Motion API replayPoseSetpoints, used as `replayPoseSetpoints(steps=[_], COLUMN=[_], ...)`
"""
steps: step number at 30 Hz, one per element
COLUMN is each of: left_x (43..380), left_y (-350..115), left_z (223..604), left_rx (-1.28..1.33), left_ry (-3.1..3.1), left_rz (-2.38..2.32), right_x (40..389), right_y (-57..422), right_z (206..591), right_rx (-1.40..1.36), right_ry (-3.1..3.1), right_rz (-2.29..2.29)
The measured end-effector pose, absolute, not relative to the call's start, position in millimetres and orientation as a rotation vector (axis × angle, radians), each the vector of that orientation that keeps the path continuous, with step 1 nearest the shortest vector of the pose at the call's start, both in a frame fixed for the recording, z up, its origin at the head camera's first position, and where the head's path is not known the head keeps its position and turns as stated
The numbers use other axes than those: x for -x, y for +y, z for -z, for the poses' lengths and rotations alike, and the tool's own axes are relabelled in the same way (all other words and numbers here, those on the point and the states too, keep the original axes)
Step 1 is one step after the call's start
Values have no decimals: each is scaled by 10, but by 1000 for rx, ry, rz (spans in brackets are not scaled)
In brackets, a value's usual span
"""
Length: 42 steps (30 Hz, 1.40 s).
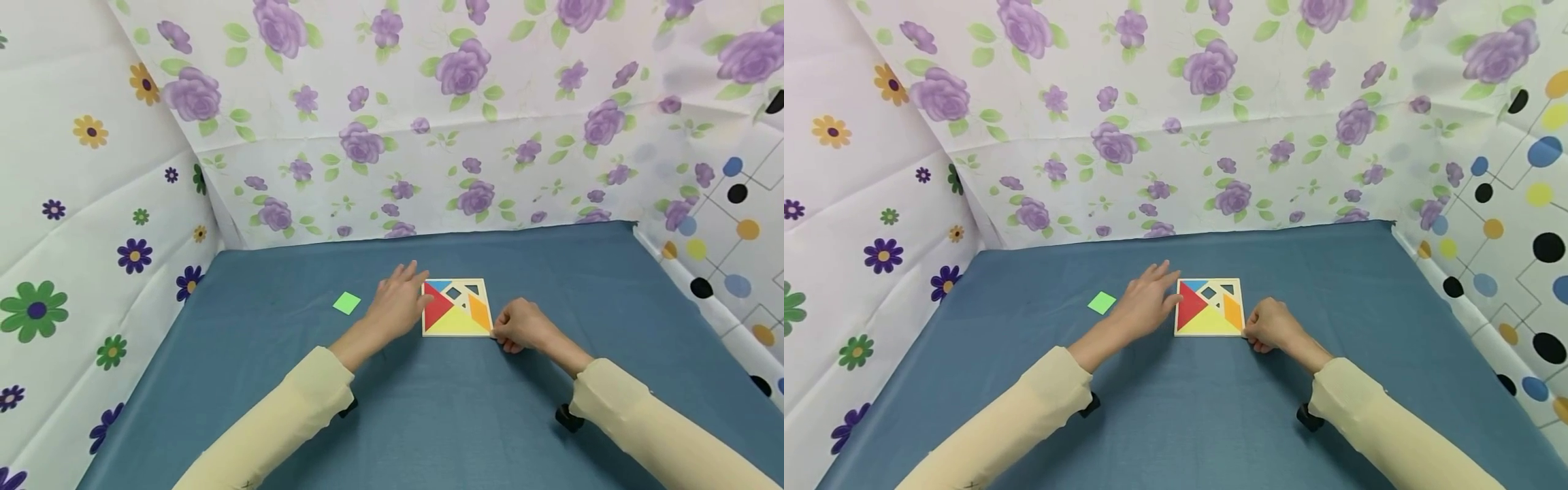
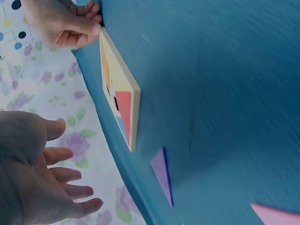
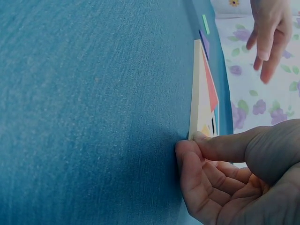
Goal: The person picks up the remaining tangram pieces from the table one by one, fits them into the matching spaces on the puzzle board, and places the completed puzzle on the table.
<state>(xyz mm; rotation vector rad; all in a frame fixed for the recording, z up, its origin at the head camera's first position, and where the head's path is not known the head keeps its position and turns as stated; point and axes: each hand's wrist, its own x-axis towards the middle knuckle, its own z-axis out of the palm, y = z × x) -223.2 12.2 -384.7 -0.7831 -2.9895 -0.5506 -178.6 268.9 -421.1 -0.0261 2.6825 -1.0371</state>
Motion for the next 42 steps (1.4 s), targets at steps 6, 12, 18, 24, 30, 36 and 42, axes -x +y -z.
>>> replayPoseSetpoints(steps=[6, 12, 18, 24, 30, 36, 42], left_x=[2257, 2295, 2336, 2391, 2489, 2557, 2587], left_y=[-121, -352, -596, -850, -1082, -1179, -1225], left_z=[3844, 3841, 3869, 3868, 3962, 4061, 4141], left_rx=[758, 714, 653, 606, 566, 568, 553], left_ry=[-3004, -3030, -3065, -3102, -3172, -3212, -3242], left_rz=[548, 592, 596, 595, 542, 517, 463], right_x=[1771, 1766, 1772, 1776, 1787, 1786, 1797], right_y=[2695, 2697, 2706, 2701, 2675, 2672, 2683], right_z=[4221, 4235, 4237, 4234, 4223, 4215, 4236], right_rx=[24, 19, 22, 26, 22, 14, 7], right_ry=[2682, 2683, 2679, 2684, 2686, 2682, 2674], right_rz=[1035, 1038, 1044, 1037, 1020, 1020, 1033])
